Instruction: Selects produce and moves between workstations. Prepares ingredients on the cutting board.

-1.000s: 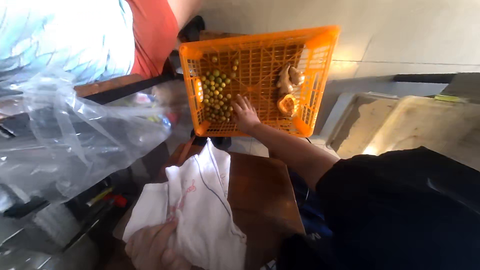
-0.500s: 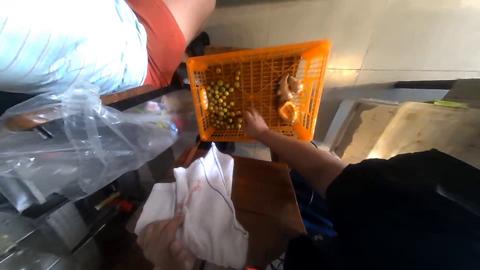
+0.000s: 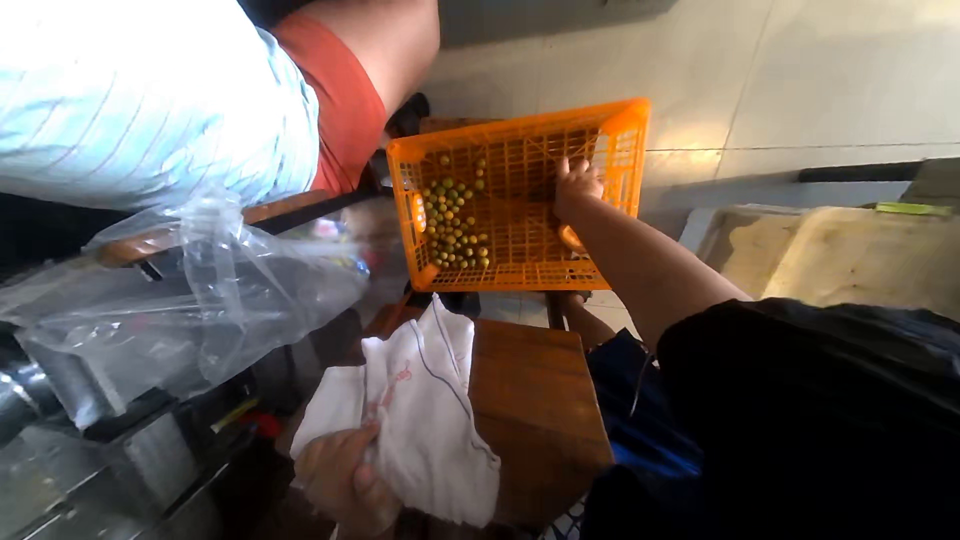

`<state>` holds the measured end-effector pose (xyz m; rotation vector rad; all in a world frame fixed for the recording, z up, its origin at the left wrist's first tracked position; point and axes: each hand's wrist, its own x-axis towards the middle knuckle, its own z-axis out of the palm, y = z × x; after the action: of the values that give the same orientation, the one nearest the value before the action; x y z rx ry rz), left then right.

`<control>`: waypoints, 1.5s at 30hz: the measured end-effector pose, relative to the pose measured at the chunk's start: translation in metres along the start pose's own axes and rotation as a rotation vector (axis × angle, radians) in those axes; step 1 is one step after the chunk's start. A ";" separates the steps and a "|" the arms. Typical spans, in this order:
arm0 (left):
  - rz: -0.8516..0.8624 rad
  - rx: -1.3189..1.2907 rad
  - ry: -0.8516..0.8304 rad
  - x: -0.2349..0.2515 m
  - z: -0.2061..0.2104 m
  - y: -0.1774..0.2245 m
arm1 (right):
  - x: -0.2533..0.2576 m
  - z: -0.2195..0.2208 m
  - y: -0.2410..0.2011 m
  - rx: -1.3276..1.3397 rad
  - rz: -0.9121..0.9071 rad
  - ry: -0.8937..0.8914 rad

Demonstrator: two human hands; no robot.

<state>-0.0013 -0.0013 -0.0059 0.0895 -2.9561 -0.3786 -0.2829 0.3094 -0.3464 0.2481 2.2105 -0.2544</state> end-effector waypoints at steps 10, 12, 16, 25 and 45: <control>0.027 0.001 -0.005 -0.003 0.000 -0.001 | -0.059 -0.027 -0.018 1.635 -0.386 -0.560; 0.033 0.000 0.002 -0.001 0.000 -0.002 | -0.073 -0.031 -0.015 1.843 -0.606 -0.843; 0.032 -0.007 -0.001 -0.001 0.000 -0.001 | -0.103 -0.042 -0.015 2.029 -0.769 -1.119; 0.041 -0.021 0.028 0.002 0.002 0.000 | -0.142 -0.076 -0.004 2.069 -0.836 -1.185; 0.021 -0.043 0.220 0.000 0.014 0.014 | -0.339 -0.104 0.092 2.012 -0.924 -1.006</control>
<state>-0.0044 0.0154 -0.0153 0.0889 -2.7290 -0.4011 -0.1331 0.3962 -0.0230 0.0433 0.2441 -2.3440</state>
